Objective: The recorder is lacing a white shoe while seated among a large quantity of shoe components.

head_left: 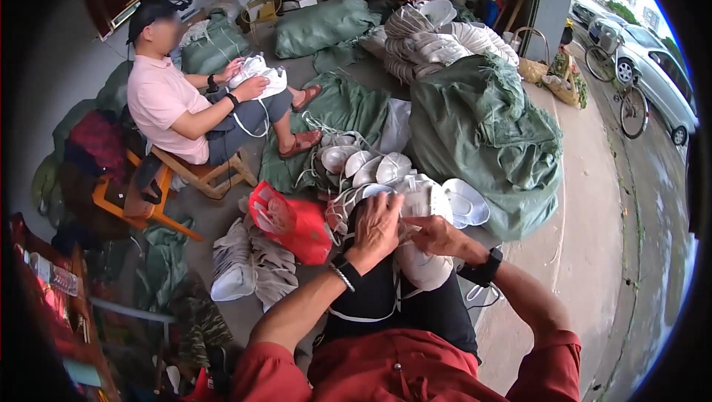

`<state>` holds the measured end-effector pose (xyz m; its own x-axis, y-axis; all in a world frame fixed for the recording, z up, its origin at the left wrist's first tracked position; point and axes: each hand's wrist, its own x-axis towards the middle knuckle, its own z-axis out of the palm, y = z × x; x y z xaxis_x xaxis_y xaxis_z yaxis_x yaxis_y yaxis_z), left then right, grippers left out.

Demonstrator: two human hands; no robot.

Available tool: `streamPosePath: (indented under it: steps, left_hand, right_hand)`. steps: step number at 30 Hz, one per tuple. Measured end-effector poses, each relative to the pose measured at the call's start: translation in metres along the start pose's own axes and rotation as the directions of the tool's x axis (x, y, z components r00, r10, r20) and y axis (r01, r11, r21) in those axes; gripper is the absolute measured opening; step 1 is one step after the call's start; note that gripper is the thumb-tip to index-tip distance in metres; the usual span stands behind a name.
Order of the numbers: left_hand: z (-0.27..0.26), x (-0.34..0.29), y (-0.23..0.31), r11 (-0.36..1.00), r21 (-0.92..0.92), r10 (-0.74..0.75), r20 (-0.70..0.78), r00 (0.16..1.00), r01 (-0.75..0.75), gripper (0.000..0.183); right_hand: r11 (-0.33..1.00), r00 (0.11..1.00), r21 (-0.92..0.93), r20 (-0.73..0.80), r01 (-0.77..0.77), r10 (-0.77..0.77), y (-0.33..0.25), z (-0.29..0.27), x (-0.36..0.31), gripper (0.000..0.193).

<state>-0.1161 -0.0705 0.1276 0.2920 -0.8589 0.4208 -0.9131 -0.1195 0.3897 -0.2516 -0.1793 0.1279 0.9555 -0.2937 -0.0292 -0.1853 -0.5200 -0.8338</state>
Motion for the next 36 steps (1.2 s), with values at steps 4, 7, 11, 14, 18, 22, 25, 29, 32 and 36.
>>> streamPosePath:
  steps: [4, 7, 11, 14, 18, 22, 25, 29, 32, 36]
  left_hand:
    - [-0.005, 0.009, -0.021, 0.974, 0.01, 0.222, 0.14, 0.965, -0.225, 0.037]
    - [-0.007, 0.016, -0.03, 0.965, -0.064, 0.262, 0.225, 0.938, -0.254, 0.036]
    - [-0.004, 0.025, -0.043, 0.942, -0.084, 0.329, 0.41, 0.851, -0.324, 0.032]
    - [-0.005, 0.025, -0.046, 0.944, -0.073, 0.322, 0.426, 0.846, -0.323, 0.021]
    - [0.001, 0.021, -0.053, 0.925, -0.106, 0.377, 0.374, 0.847, -0.365, 0.011]
    - [0.003, 0.014, -0.05, 0.913, -0.086, 0.403, 0.349, 0.846, -0.399, 0.005]
    - [0.007, -0.003, -0.048, 0.92, -0.09, 0.389, 0.316, 0.865, -0.381, 0.005]
    - [0.009, -0.017, -0.045, 0.923, -0.113, 0.382, 0.174, 0.908, -0.367, 0.006]
    - [0.007, -0.018, -0.043, 0.929, -0.13, 0.361, 0.106, 0.927, -0.347, 0.007]
    - [0.007, -0.02, -0.041, 0.939, -0.125, 0.334, 0.095, 0.938, -0.322, 0.01]
  right_hand:
    - [0.944, 0.999, 0.33, -0.041, -0.007, 0.022, -0.01, -0.03, 0.016, 0.023]
    - [0.772, 0.912, 0.631, -0.357, 0.078, 0.2, 0.002, -0.041, 0.028, 0.022]
    - [0.759, 0.941, 0.65, -0.235, -0.034, 0.244, 0.012, -0.017, 0.034, 0.018]
    - [0.91, 0.963, 0.405, -0.197, -0.09, 0.183, 0.002, -0.003, 0.04, 0.016]
    - [0.997, 0.986, -0.068, -0.165, -0.026, 0.015, 0.006, -0.006, 0.049, 0.014]
    - [0.966, 0.992, -0.243, -0.07, 0.087, -0.107, 0.023, 0.0, 0.054, 0.013]
    - [0.938, 0.98, -0.3, -0.042, 0.172, -0.194, 0.018, 0.007, 0.052, 0.015]
    - [0.891, 0.985, -0.42, 0.049, 0.172, -0.167, 0.015, 0.013, 0.05, 0.011]
    - [0.835, 0.981, -0.516, 0.07, 0.192, -0.183, 0.02, 0.013, 0.051, 0.01]
    - [0.862, 0.959, -0.43, 0.035, 0.267, -0.28, 0.019, 0.01, 0.044, 0.009]
